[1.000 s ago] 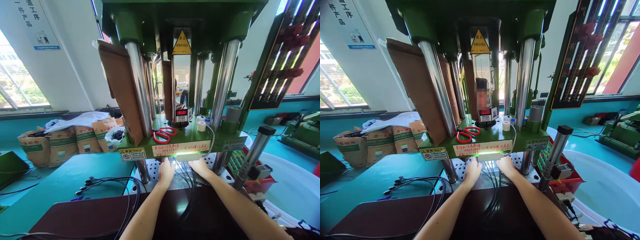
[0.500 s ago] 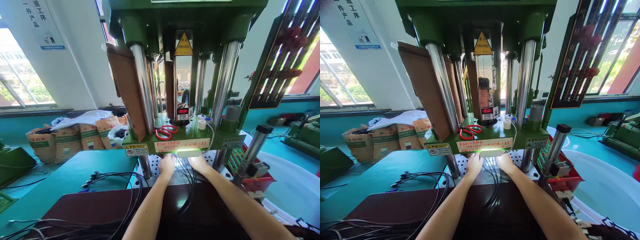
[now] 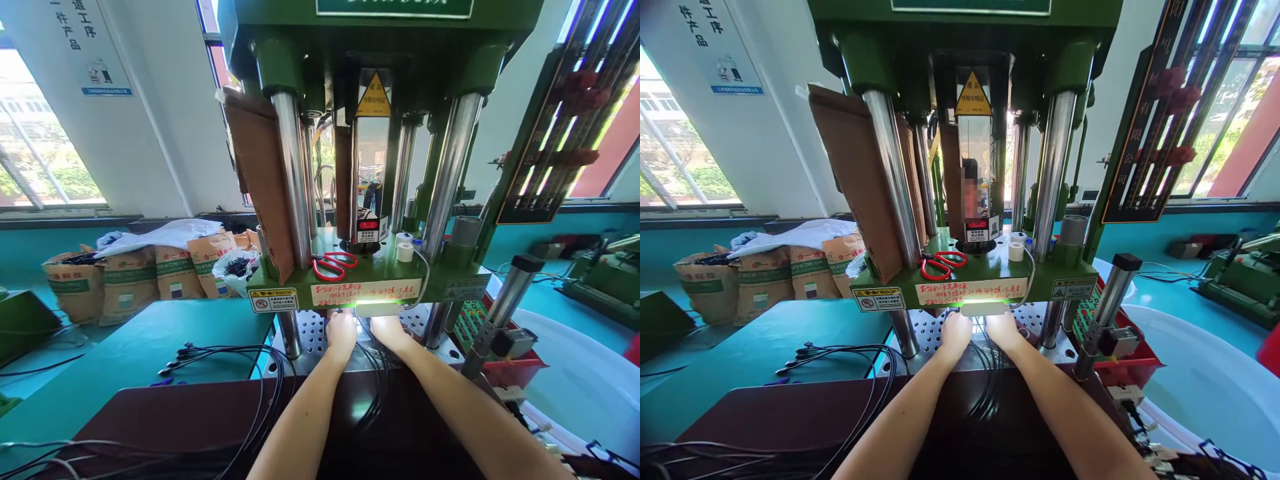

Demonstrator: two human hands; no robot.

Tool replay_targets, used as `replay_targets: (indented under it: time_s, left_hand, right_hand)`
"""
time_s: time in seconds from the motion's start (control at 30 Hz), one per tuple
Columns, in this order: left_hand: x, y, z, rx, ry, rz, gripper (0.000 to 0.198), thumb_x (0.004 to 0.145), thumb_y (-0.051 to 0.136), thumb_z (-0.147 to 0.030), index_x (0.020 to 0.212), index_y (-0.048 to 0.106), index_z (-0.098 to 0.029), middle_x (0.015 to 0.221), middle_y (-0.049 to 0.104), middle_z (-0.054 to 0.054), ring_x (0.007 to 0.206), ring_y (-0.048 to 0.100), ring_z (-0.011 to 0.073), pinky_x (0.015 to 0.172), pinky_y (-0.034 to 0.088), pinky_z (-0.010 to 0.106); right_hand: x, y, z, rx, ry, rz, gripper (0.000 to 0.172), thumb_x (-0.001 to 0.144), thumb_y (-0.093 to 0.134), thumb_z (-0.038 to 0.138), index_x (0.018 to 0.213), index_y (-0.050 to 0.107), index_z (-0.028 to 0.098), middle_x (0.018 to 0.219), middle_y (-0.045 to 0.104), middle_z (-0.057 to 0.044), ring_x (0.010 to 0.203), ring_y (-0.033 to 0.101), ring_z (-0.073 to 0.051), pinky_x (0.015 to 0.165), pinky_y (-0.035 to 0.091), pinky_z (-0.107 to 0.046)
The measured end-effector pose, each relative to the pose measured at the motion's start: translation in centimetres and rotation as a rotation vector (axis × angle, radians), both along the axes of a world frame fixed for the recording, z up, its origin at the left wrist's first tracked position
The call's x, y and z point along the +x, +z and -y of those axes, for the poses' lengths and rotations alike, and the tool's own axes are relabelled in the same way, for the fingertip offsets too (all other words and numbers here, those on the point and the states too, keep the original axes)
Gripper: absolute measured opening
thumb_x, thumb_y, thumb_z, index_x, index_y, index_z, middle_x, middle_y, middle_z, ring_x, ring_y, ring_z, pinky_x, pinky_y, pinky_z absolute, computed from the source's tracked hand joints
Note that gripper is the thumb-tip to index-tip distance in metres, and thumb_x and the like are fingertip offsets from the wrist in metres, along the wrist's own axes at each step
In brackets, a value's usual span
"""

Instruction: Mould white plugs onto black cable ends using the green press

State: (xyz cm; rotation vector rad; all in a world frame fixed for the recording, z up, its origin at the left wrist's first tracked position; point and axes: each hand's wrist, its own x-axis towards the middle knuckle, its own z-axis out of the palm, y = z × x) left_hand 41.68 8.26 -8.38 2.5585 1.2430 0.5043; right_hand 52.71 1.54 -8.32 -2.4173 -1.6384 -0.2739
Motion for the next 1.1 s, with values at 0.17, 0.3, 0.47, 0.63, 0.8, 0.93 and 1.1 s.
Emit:
replay_targets:
  time_s: [0.17, 0.3, 0.47, 0.63, 0.8, 0.93, 1.1]
  left_hand:
    - [0.3, 1.3, 0.6, 0.035, -0.023, 0.038, 0.032, 0.081, 0.035, -0.013, 0.092, 0.065, -0.014, 0.088, 0.064, 0.015, 0.094, 0.056, 0.0251, 0.077, 0.044, 0.035]
    - [0.5, 1.4, 1.8, 0.073, -0.088, 0.068, 0.031, 0.083, 0.037, -0.020, 0.096, 0.064, -0.013, 0.094, 0.063, 0.016, 0.095, 0.054, 0.0260, 0.077, 0.043, 0.035]
    - [1.0, 0.5, 2.1, 0.091, -0.090, 0.081, 0.028, 0.080, 0.041, -0.021, 0.093, 0.065, -0.012, 0.091, 0.064, 0.014, 0.095, 0.053, 0.0264, 0.085, 0.037, 0.039]
    - [1.4, -0.1, 1.2, 0.080, -0.030, 0.090, 0.024, 0.076, 0.046, -0.019, 0.088, 0.065, -0.014, 0.087, 0.066, 0.011, 0.094, 0.053, 0.0244, 0.083, 0.037, 0.037]
    - [1.5, -0.6, 0.7, 0.095, -0.025, 0.091, 0.024, 0.075, 0.046, -0.017, 0.091, 0.064, -0.015, 0.088, 0.066, 0.010, 0.095, 0.053, 0.0234, 0.082, 0.037, 0.035]
    - [1.4, -0.3, 0.5, 0.122, -0.053, 0.082, 0.025, 0.077, 0.043, -0.017, 0.087, 0.065, -0.015, 0.085, 0.066, 0.011, 0.090, 0.056, 0.0225, 0.081, 0.038, 0.034]
    - [0.4, 0.0, 0.1, 0.189, -0.145, 0.078, 0.029, 0.082, 0.037, -0.018, 0.097, 0.061, -0.015, 0.093, 0.065, 0.011, 0.093, 0.055, 0.0212, 0.084, 0.038, 0.034]
  right_hand:
    - [-0.4, 1.0, 0.1, 0.044, 0.036, -0.005, 0.022, 0.089, 0.046, 0.024, 0.105, 0.057, 0.014, 0.108, 0.058, -0.009, 0.095, 0.055, -0.019, 0.086, 0.041, -0.040]
    - [-1.1, 1.1, 0.1, 0.056, 0.073, -0.012, 0.019, 0.088, 0.046, 0.021, 0.099, 0.060, 0.013, 0.102, 0.061, -0.010, 0.091, 0.057, -0.019, 0.084, 0.041, -0.037]
    - [-1.1, 0.5, -0.2, 0.056, 0.071, -0.039, 0.016, 0.086, 0.048, 0.017, 0.095, 0.061, 0.014, 0.100, 0.062, -0.008, 0.090, 0.057, -0.018, 0.084, 0.041, -0.036]
    - [-0.7, 0.0, -0.7, 0.068, 0.064, -0.047, 0.014, 0.087, 0.050, 0.019, 0.095, 0.060, 0.014, 0.103, 0.060, -0.006, 0.091, 0.056, -0.017, 0.083, 0.043, -0.038]
    - [-0.5, -0.5, -1.3, 0.086, 0.085, -0.030, 0.014, 0.087, 0.051, 0.023, 0.093, 0.060, 0.015, 0.103, 0.060, -0.005, 0.092, 0.056, -0.017, 0.084, 0.043, -0.039]
    - [-0.1, -0.2, -1.3, 0.112, 0.134, -0.001, 0.018, 0.088, 0.049, 0.028, 0.094, 0.060, 0.015, 0.102, 0.060, -0.006, 0.091, 0.057, -0.017, 0.084, 0.043, -0.039]
    - [0.9, 0.1, -0.2, 0.112, 0.225, 0.045, 0.023, 0.089, 0.041, 0.020, 0.092, 0.063, 0.015, 0.097, 0.064, -0.008, 0.089, 0.057, -0.018, 0.085, 0.040, -0.035]
